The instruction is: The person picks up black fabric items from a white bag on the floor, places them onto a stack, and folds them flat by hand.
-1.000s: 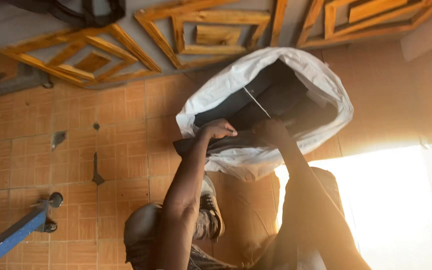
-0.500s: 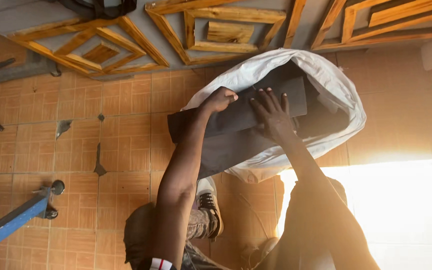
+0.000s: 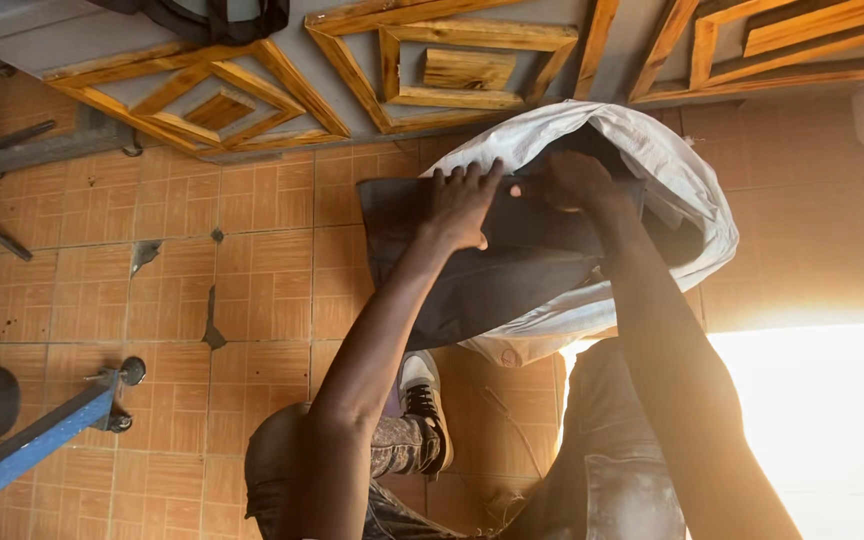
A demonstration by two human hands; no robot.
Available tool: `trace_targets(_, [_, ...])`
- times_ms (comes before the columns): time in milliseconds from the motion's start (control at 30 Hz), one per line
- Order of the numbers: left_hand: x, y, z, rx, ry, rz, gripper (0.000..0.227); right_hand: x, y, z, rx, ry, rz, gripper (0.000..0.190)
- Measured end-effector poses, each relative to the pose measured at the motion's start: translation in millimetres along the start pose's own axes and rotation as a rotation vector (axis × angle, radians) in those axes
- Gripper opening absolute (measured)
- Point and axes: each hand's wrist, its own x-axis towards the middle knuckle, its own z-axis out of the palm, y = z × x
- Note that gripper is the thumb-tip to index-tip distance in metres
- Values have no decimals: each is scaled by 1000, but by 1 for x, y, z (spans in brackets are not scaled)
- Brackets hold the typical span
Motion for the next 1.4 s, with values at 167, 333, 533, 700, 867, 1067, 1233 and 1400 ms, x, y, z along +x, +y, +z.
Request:
trace_targets(167, [-33, 10, 13, 143, 394, 136, 102, -6, -20, -40, 400, -136, -44, 48])
trace_targets(333, [-10, -15, 62, 17, 592, 312, 58, -9, 3, -6, 249, -141, -16, 55])
trace_targets(533, [10, -18, 44, -212, 486, 150, 22, -27, 1, 7, -49, 198, -3, 41])
trace_targets(700, [8, -12, -12, -377, 382, -55, 10, -36, 3, 27, -108, 689, -169, 38])
trace_targets(867, [-4, -10, -61, -539, 176, -207, 20, -82, -44, 21, -254, 1032, -420, 35])
trace_targets(1067, [26, -49, -25, -840, -69, -173, 33, -84, -46, 18, -257, 613, -374, 85])
trace_targets(1233, [-5, -49, -75, -857, -77, -43, 50, -58, -35, -3, -332, 629, -452, 74])
trace_targets(1400, [-47, -46, -105, -520, 45, 9, 64, -43, -60, -30, -355, 608, -438, 81])
